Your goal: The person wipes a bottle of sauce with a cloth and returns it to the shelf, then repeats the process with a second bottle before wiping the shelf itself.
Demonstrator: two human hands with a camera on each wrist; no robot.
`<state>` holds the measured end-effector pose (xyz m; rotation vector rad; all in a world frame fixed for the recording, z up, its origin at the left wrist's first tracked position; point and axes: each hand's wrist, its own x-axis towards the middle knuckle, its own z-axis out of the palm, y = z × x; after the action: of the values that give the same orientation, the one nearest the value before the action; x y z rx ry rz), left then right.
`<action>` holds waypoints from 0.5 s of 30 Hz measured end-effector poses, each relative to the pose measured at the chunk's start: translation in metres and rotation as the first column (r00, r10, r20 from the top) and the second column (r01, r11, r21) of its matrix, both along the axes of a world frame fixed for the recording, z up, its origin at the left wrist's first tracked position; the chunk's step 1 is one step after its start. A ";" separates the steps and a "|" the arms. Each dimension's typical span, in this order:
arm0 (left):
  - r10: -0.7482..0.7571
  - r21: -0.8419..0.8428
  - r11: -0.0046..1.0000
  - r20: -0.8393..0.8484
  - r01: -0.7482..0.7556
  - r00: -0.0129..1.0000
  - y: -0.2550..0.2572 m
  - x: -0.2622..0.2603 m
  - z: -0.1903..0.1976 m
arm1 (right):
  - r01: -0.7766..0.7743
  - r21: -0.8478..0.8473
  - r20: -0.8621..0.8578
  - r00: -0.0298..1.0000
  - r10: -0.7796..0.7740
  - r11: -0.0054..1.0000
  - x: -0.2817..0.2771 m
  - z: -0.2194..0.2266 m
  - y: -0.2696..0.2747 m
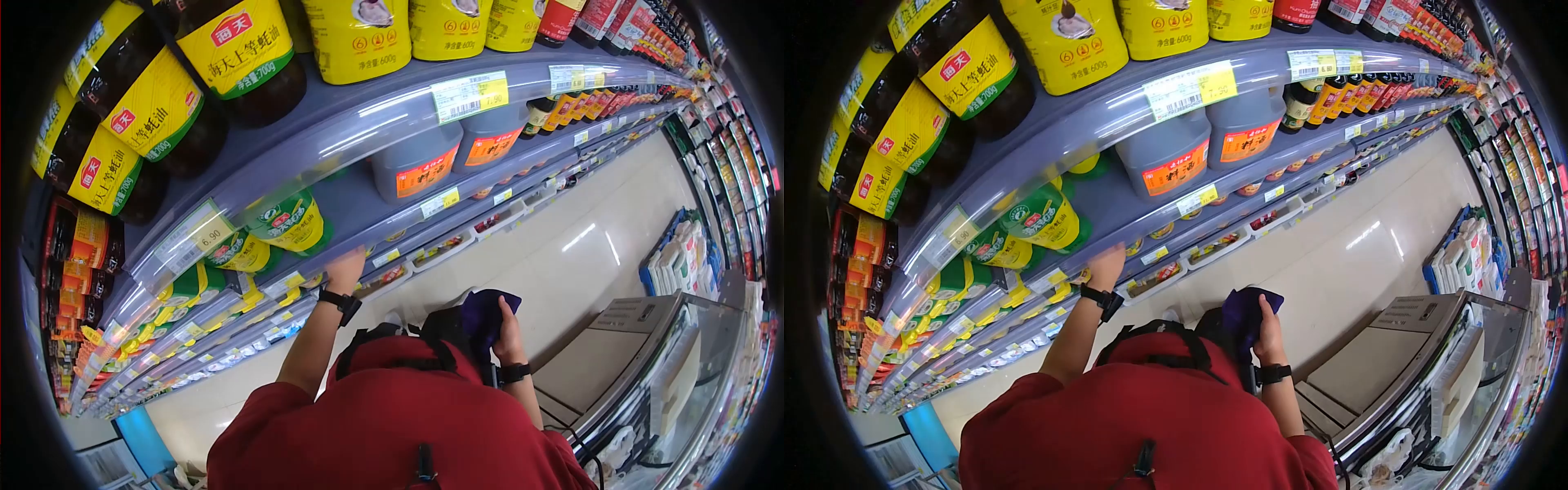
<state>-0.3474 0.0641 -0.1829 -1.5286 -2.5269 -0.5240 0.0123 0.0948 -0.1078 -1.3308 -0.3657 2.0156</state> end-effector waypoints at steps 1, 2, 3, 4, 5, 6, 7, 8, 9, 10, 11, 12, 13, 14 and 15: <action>-0.004 0.007 1.000 0.000 0.004 1.000 0.009 0.013 0.016 | -0.020 0.012 0.006 1.000 0.020 1.000 0.001 0.001 0.005; -0.058 -0.036 0.998 -0.024 0.057 0.998 0.016 0.025 0.032 | -0.042 0.022 0.014 0.999 0.041 0.999 0.002 0.002 0.007; -0.113 -0.078 0.991 -0.046 0.109 0.993 0.023 0.033 0.042 | -0.039 0.029 0.016 0.999 0.038 0.999 0.004 0.001 0.011; -0.117 -0.071 0.991 -0.045 0.113 0.992 0.029 0.036 0.042 | -0.047 0.049 0.023 0.999 0.045 0.998 0.005 0.001 0.013; -0.104 -0.086 0.991 -0.011 0.103 0.995 0.034 0.039 0.039 | -0.054 0.066 0.031 0.998 0.052 0.996 0.006 0.001 0.015; -0.091 -0.104 0.990 0.023 0.092 0.996 0.037 0.041 0.034 | -0.050 0.068 0.033 0.998 0.048 0.996 0.007 0.003 0.015; -0.094 -0.103 0.990 0.025 0.096 0.995 0.042 0.040 0.023 | -0.064 0.062 0.040 0.997 0.062 0.996 0.006 0.008 0.016; -0.058 -0.182 0.981 0.053 0.066 0.997 0.048 0.036 0.010 | -0.079 0.056 0.048 0.996 0.076 0.995 0.007 0.011 0.016; -0.019 -0.259 0.965 0.076 0.039 0.997 0.053 0.035 0.008 | -0.075 0.057 0.051 0.996 0.072 0.996 0.008 0.011 0.016; -0.022 -0.260 0.965 0.079 0.042 0.997 0.056 0.033 0.005 | -0.067 0.054 0.054 0.996 0.064 0.996 0.009 0.010 0.015; -0.032 -0.267 0.962 0.063 0.048 0.997 0.057 0.032 0.002 | -0.060 0.050 0.055 0.997 0.057 0.997 0.010 0.009 0.013; -0.043 -0.275 0.960 0.047 0.054 0.998 0.058 0.030 0.000 | -0.059 0.046 0.056 0.997 0.057 0.997 0.011 0.008 0.011; -0.042 -0.280 0.959 0.047 0.054 0.998 0.058 0.029 -0.001 | -0.054 0.056 0.047 0.998 0.051 0.997 0.013 0.007 0.008; -0.050 -0.192 0.980 0.053 0.059 0.997 0.058 0.027 -0.003 | -0.048 0.064 0.037 0.998 0.046 0.997 0.015 0.005 0.006; -0.058 -0.102 0.993 0.057 0.064 0.997 0.057 0.025 -0.004 | -0.048 0.059 0.036 0.998 0.046 0.997 0.017 0.004 0.004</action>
<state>-0.3223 0.1211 -0.1868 -1.6538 -2.5929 -0.4545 0.0290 0.0987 -0.1034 -1.3327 -0.4736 2.0067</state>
